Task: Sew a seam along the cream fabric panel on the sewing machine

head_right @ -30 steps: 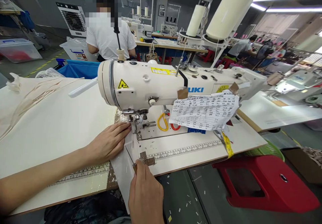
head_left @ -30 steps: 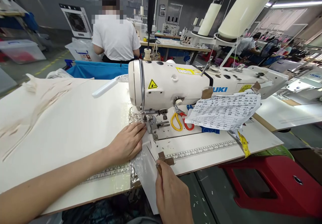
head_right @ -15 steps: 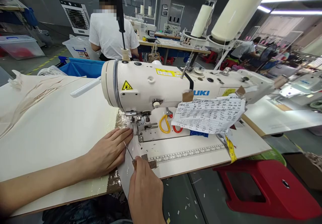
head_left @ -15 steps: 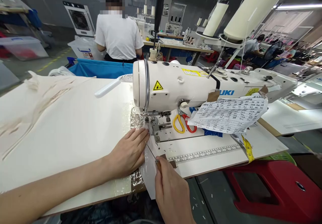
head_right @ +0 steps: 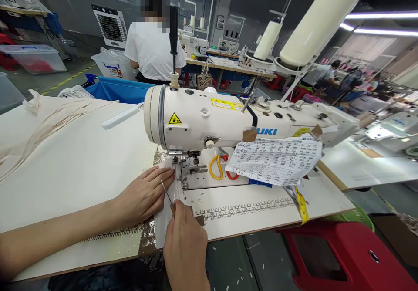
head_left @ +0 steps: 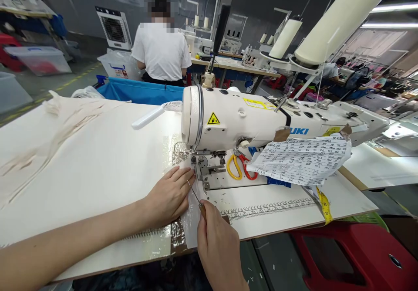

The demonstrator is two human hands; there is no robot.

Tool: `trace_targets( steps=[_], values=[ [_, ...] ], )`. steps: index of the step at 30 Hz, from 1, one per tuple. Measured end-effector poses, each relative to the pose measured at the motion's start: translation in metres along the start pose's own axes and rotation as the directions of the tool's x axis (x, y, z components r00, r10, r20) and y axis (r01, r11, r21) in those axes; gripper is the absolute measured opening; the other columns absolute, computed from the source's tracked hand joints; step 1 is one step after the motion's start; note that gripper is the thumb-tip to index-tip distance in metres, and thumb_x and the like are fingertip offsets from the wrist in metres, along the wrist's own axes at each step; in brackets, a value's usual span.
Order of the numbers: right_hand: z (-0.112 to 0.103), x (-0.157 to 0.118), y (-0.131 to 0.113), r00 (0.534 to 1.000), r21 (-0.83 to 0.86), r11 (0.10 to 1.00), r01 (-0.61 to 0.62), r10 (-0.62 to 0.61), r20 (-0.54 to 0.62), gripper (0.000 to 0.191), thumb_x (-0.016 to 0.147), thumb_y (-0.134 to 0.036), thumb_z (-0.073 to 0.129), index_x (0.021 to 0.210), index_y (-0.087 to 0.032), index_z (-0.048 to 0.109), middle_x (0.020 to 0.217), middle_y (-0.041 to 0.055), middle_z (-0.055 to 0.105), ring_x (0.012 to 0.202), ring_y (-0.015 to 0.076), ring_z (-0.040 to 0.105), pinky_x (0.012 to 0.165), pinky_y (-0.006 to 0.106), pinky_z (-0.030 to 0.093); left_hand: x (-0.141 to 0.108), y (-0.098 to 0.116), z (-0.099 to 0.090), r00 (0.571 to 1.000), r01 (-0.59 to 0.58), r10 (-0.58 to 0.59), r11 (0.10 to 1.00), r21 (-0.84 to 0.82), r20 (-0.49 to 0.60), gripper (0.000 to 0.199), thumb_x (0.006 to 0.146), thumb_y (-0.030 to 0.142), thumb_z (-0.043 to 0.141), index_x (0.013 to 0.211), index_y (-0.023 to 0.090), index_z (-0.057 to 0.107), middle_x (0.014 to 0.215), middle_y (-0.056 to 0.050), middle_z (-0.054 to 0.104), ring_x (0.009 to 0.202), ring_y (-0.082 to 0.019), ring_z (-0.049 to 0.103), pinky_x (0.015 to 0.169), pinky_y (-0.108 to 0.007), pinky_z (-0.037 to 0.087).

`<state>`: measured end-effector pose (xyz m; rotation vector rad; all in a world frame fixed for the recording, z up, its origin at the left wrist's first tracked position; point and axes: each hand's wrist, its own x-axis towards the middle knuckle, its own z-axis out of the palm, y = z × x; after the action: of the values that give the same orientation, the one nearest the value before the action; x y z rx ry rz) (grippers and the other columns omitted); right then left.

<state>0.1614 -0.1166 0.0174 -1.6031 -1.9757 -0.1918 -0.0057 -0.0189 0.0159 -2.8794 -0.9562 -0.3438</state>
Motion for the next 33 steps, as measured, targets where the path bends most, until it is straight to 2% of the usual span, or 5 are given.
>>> trace_targets(
  steps=[5, 10, 17, 27, 33],
  values=[
    [0.005, 0.008, -0.002, 1.000, -0.007, 1.000, 0.007, -0.007, -0.002, 0.033, 0.092, -0.003, 0.030, 0.106, -0.015, 0.058, 0.082, 0.0061, 0.073, 0.066, 0.0190, 0.074, 0.049, 0.027, 0.052, 0.003, -0.007, 0.002, 0.998, -0.009, 0.006, 0.999, -0.045, -0.061, 0.046, 0.095, 0.016, 0.042, 0.137, 0.000, 0.053, 0.139, -0.022, 0.053, 0.132, -0.033, 0.046, 0.114, -0.051, 0.039],
    [0.012, 0.016, -0.004, 0.999, 0.019, 0.999, -0.033, 0.032, 0.026, 0.035, 0.090, -0.003, 0.032, 0.104, -0.013, 0.061, 0.081, 0.0067, 0.074, 0.058, 0.0196, 0.071, 0.044, 0.029, 0.046, 0.008, -0.011, 0.001, 0.995, 0.083, -0.086, 0.994, -0.064, -0.050, 0.044, 0.096, 0.016, 0.043, 0.136, 0.002, 0.055, 0.127, -0.020, 0.054, 0.119, -0.033, 0.049, 0.106, -0.051, 0.046],
    [0.007, 0.013, -0.007, 0.986, 0.268, 0.951, -0.151, 0.125, 0.110, 0.032, 0.096, -0.011, 0.032, 0.108, -0.012, 0.061, 0.079, 0.0064, 0.072, 0.062, 0.0206, 0.070, 0.051, 0.028, 0.047, 0.009, -0.028, 0.001, 0.997, 0.032, -0.026, 0.996, 0.089, -0.070, 0.041, 0.095, 0.006, 0.038, 0.129, 0.008, 0.062, 0.130, -0.017, 0.060, 0.127, -0.031, 0.049, 0.112, -0.052, 0.039],
    [0.002, 0.000, -0.009, 0.967, 0.360, 0.903, -0.235, 0.180, 0.178, 0.032, 0.093, -0.014, 0.030, 0.104, -0.016, 0.060, 0.074, 0.0044, 0.067, 0.061, 0.0219, 0.066, 0.052, 0.030, 0.040, 0.006, 0.003, 0.010, 0.981, 0.025, -0.012, 0.998, 0.064, -0.192, 0.042, 0.099, 0.022, 0.035, 0.124, 0.005, 0.065, 0.131, -0.017, 0.062, 0.130, -0.032, 0.050, 0.112, -0.047, 0.041],
    [-0.013, -0.011, 0.002, 0.952, 0.358, 0.890, -0.282, 0.213, 0.222, 0.029, 0.097, -0.020, 0.032, 0.103, -0.019, 0.060, 0.077, 0.0019, 0.066, 0.064, 0.0207, 0.065, 0.054, 0.029, 0.038, 0.004, -0.009, 0.017, 0.964, -0.063, 0.088, 0.992, 0.109, -0.251, 0.042, 0.098, 0.019, 0.035, 0.124, 0.005, 0.064, 0.129, -0.018, 0.062, 0.128, -0.034, 0.052, 0.110, -0.052, 0.039]
  ],
)
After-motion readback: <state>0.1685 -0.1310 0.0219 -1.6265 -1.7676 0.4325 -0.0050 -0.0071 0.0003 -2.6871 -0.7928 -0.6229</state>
